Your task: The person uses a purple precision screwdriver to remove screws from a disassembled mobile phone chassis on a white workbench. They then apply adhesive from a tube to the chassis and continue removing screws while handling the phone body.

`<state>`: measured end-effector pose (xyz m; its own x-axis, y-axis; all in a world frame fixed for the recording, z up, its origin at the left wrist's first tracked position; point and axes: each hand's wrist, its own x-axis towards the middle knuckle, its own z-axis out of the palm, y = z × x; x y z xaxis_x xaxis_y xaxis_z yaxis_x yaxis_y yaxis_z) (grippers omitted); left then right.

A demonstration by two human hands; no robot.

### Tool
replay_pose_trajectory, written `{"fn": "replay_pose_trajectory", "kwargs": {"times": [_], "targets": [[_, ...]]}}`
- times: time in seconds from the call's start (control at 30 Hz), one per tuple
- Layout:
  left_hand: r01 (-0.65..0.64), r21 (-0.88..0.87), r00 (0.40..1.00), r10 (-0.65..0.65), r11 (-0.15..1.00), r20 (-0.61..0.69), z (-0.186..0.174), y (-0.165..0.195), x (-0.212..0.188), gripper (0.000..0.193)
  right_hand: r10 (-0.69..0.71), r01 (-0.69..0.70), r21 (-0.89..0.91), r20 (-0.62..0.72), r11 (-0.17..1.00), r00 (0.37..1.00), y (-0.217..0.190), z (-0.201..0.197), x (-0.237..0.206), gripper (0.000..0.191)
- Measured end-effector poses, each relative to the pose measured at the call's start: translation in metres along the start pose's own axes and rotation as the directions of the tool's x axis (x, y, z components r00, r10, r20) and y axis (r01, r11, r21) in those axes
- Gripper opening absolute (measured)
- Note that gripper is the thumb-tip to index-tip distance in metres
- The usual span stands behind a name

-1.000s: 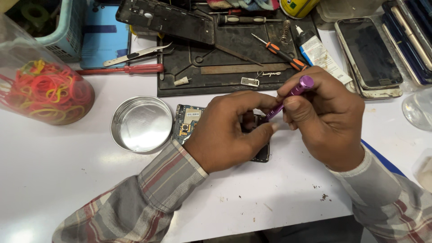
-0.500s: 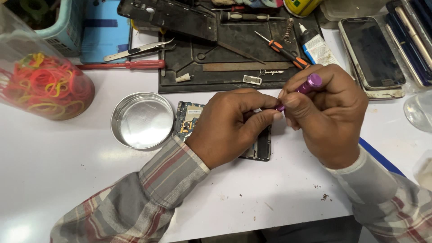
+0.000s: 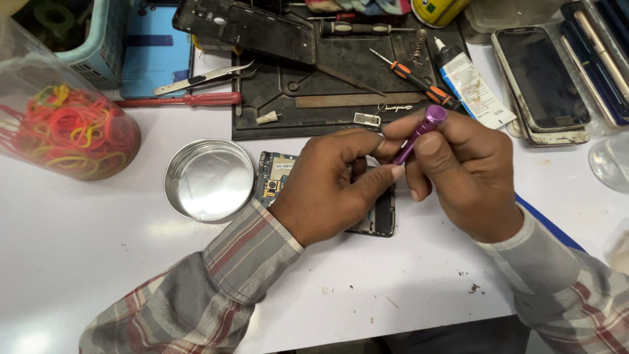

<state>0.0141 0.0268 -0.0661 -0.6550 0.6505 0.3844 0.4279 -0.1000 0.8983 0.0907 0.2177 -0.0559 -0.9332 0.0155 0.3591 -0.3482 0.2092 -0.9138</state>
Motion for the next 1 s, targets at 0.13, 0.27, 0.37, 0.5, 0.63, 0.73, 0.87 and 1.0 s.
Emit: {"fn": "replay_pose_trajectory", "kwargs": {"times": [0.13, 0.27, 0.37, 0.5, 0.63, 0.73, 0.87, 1.0], "targets": [[0.054, 0.027, 0.998, -0.055, 0.998, 0.020, 0.000, 0.000, 0.001, 0.015, -0.075, 0.077, 0.023, -0.064, 0.997, 0.995, 0.001, 0.005, -0.002, 0.029], [0.076, 0.041, 0.997, -0.077, 0.996, 0.031, 0.000, 0.001, 0.001, 0.015, -0.132, 0.133, 0.011, -0.067, 0.991, 0.989, 0.001, 0.003, 0.000, 0.020], [0.061, 0.029, 0.998, -0.061, 0.998, 0.025, 0.000, 0.001, 0.001, 0.016, -0.122, 0.122, -0.002, -0.059, 0.993, 0.991, -0.002, 0.003, -0.001, 0.017], [0.026, -0.004, 1.000, -0.026, 1.000, 0.011, 0.001, -0.001, 0.001, 0.016, -0.074, 0.074, -0.011, -0.041, 0.997, 0.996, -0.006, 0.005, 0.000, 0.019], [0.022, 0.032, 0.999, -0.023, 0.999, 0.030, 0.000, -0.001, -0.001, 0.016, -0.122, 0.125, -0.050, 0.059, 0.991, 0.991, -0.012, 0.005, 0.002, 0.024], [0.041, 0.055, 0.999, -0.043, 0.998, 0.023, 0.000, -0.001, -0.001, 0.016, -0.068, 0.070, -0.060, 0.026, 0.996, 0.997, -0.016, 0.007, 0.001, 0.026], [0.046, 0.043, 0.999, -0.047, 0.998, 0.020, 0.000, -0.001, -0.001, 0.016, -0.151, 0.151, 0.013, -0.012, 0.988, 0.988, -0.014, 0.011, 0.004, 0.028], [0.035, 0.058, 0.999, -0.036, 0.998, 0.013, 0.002, -0.002, 0.000, 0.018, -0.175, 0.177, 0.037, -0.060, 0.983, 0.983, -0.006, 0.010, 0.005, 0.019]]}}
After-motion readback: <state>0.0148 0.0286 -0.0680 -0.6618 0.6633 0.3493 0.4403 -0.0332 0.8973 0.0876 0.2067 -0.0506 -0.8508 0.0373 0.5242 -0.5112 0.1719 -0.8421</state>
